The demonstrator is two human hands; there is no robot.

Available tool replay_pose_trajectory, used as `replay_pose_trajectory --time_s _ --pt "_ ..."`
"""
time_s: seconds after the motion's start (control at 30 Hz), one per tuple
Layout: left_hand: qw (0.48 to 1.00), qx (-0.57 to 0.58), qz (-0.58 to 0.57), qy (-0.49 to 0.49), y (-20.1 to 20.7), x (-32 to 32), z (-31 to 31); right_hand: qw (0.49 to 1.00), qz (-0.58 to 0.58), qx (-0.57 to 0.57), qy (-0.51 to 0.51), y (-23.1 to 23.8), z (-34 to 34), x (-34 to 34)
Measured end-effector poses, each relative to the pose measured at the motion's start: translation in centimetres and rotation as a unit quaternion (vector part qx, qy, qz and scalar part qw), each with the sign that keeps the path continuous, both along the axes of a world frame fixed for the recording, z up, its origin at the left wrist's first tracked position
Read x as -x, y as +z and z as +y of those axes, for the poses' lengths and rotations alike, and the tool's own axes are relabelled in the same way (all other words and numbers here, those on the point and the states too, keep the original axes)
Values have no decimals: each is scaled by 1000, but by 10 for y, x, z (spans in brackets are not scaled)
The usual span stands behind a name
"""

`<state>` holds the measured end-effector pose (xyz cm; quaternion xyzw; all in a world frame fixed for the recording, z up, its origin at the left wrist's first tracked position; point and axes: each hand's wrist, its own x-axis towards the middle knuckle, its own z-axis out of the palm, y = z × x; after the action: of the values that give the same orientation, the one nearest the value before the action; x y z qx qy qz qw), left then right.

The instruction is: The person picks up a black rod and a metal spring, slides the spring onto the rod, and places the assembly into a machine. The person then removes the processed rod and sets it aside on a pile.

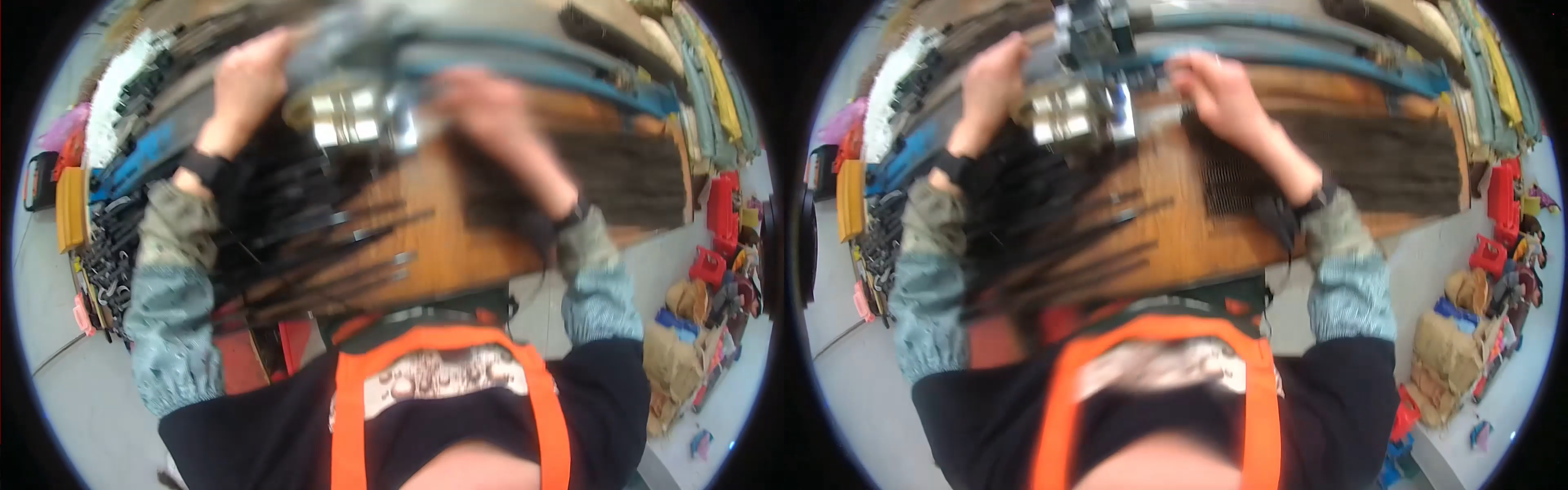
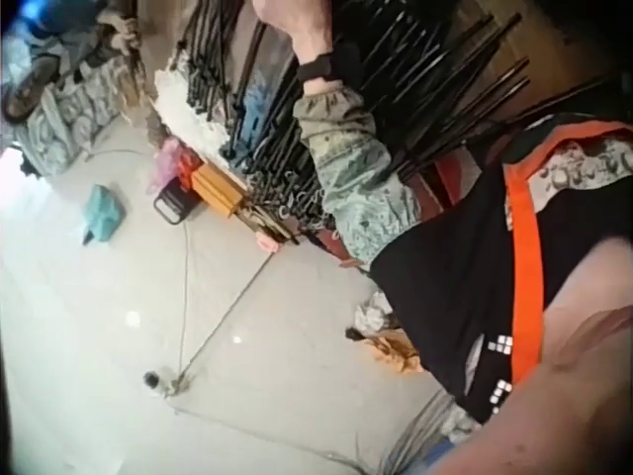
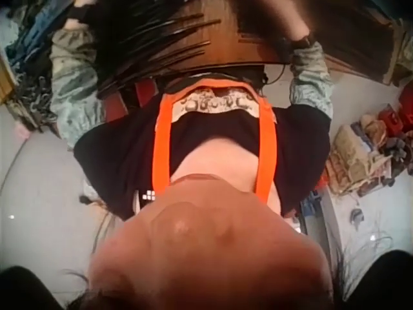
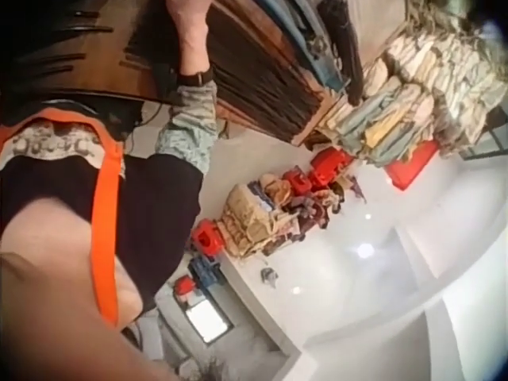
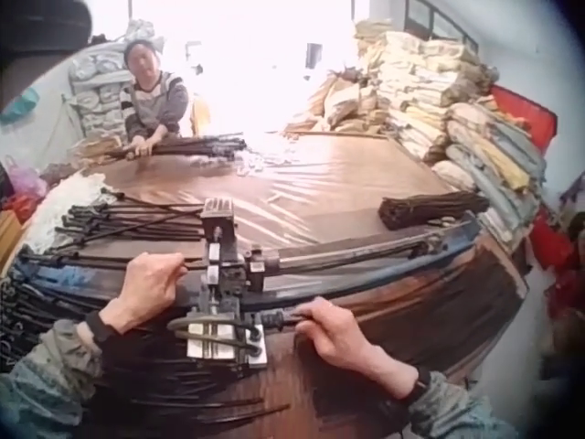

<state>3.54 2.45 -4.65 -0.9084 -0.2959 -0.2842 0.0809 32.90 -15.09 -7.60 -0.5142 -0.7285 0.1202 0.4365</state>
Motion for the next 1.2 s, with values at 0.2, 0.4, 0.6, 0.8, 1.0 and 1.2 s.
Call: replay_pose_trajectory --time_s 0.2,0.4,0.6,0.8,1.0,1.2 --pt "1000 3 12 -8 14 7 -4 943 -330 43 -18 23 -56 0" --pt "974 -191 119 40 39 72 10 910 -384 129 89 3 -157 37" --pt "981 90 161 58 -6 24 -229 960 -236 121 90 12 -142 35" --pt "989 103 79 64 -37 24 -247 964 -74 256 8 12 -143 27" --pt "990 136 35 -31 -24 22 -257 951 59 304 7 4 -135 27" --pt "978 194 64 -37 3 8 -254 951 134 278 20 -3 -141 18"
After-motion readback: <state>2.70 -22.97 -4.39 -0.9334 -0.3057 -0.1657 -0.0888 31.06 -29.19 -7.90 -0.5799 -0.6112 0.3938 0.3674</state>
